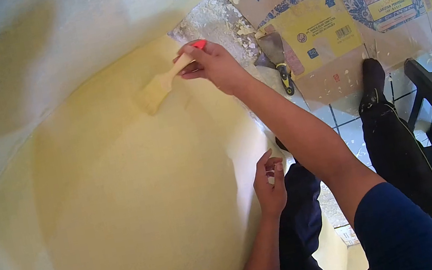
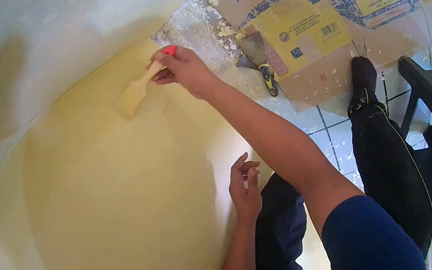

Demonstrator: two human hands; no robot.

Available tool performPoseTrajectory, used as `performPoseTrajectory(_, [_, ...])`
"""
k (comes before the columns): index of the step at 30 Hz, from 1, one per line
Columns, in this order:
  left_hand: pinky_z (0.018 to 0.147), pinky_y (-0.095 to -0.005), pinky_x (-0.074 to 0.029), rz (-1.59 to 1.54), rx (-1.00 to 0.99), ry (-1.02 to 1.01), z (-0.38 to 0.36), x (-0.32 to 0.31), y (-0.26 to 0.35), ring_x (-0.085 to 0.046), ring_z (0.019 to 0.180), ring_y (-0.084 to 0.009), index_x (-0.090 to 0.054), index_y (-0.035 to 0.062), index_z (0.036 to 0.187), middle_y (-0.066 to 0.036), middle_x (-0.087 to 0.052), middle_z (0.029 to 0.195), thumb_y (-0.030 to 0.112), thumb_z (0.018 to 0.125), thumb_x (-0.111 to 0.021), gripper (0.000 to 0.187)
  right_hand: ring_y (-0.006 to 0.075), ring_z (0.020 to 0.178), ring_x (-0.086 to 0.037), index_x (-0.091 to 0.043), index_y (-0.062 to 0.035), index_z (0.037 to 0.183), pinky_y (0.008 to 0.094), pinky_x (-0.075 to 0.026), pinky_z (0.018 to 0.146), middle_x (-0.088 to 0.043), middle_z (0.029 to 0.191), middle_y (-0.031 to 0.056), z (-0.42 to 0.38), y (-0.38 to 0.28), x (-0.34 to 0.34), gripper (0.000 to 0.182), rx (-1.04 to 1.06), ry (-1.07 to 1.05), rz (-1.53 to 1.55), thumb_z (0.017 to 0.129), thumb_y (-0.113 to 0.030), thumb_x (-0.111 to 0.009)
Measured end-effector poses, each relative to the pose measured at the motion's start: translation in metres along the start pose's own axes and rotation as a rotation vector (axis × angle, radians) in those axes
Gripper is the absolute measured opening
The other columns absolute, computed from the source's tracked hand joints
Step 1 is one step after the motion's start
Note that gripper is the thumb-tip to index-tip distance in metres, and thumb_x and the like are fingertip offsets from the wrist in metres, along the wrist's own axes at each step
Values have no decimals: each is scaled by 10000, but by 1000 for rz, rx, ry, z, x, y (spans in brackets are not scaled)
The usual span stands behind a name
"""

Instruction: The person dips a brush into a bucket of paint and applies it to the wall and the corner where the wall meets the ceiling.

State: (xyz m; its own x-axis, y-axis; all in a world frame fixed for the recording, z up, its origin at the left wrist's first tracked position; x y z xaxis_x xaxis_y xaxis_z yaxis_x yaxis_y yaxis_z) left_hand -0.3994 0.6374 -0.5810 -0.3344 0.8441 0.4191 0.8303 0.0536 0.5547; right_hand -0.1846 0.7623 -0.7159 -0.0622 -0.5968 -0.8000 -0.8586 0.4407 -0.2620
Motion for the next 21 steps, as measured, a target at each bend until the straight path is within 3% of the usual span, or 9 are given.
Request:
performPoseTrajectory(4, [828, -296, -446, -26, -13, -10, 4, -2, 4, -598, 937, -136, -523, 37, 1306, -65, -671, 1037, 258, 990, -569, 389, 166, 809, -684, -642, -15, 1038, 288, -565, 740, -696, 932, 83, 41, 25, 80, 249, 106, 200, -187, 985, -251, -583])
performPoseTrajectory(6, [835, -299, -446, -32, -31, -29, 5, -4, 6, -598, 948, -142, -520, 34, 1311, -67, -672, 1039, 274, 989, -568, 404, 163, 767, -681, -666, -41, 1018, 298, -541, 706, -704, 858, 90, 43, 9, 95, 208, 345, 399, -706, 963, -232, -605])
performPoseTrajectory(8, [836, -301, -447, -27, -15, -31, 5, -2, 7, -599, 947, -143, -519, 32, 1311, -71, -672, 1039, 269, 988, -570, 405, 158, 727, -671, -670, -64, 1022, 311, -520, 684, -697, 825, 100, 33, 4, 91, 176, 333, 384, -944, 941, -213, -626])
performPoseTrajectory(10, [837, -304, -449, -23, -7, -27, 6, -3, 7, -599, 947, -144, -519, 29, 1312, -75, -672, 1040, 265, 986, -572, 405, 101, 805, -648, -660, -37, 1053, 237, -507, 702, -687, 904, 37, 34, 11, 75, 235, 234, 266, -862, 968, -252, -612])
performPoseTrajectory(13, [835, -304, -450, -24, 2, -27, 3, -4, 1, -597, 948, -141, -522, 28, 1310, -80, -674, 1033, 259, 982, -581, 405, 137, 847, -662, -622, -14, 1087, 263, -553, 793, -674, 997, 68, 27, -3, 31, 263, 219, 150, -393, 991, -255, -581])
performPoseTrajectory(16, [828, -301, -453, -3, 2, -58, 3, -7, -5, -600, 939, -140, -524, 27, 1308, -83, -675, 1031, 259, 984, -582, 402, 166, 875, -671, -596, -9, 1114, 294, -571, 829, -664, 1040, 89, 7, -38, -24, 287, 132, 53, -199, 999, -270, -567])
performPoseTrajectory(18, [819, -299, -457, -2, 21, -53, 4, -7, -6, -601, 920, -140, -524, 27, 1308, -85, -674, 1035, 252, 987, -577, 397, 181, 899, -679, -590, -16, 1134, 298, -573, 824, -664, 1053, 100, 1, -42, -50, 308, 56, -229, 87, 997, -291, -570])
performPoseTrajectory(20, [820, -300, -460, -8, 1, -47, 7, -6, 1, -604, 915, -143, -524, 25, 1308, -87, -674, 1040, 247, 988, -573, 393, 188, 907, -683, -571, -11, 1165, 296, -575, 818, -658, 1082, 108, 13, -31, -35, 336, 60, -213, 68, 996, -302, -572])
performPoseTrajectory(21, [822, -302, -463, -15, -22, -37, 9, -5, 6, -606, 911, -146, -523, 23, 1308, -88, -673, 1045, 241, 989, -570, 389, 182, 888, -684, -586, -11, 1141, 292, -574, 812, -667, 1051, 101, 22, -21, -13, 325, 61, -87, -24, 995, -301, -572])
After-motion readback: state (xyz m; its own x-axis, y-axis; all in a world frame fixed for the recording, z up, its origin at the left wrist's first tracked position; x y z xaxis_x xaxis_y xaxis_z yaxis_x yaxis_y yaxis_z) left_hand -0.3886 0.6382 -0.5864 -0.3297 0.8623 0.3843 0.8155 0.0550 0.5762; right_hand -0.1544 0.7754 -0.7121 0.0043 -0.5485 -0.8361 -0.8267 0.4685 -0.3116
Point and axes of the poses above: each hand's wrist, its own z-axis towards the middle knuckle, its own x-axis out of the back of the hand, y = z × x, the point moved 5 cm from there along z, towards the middle knuckle
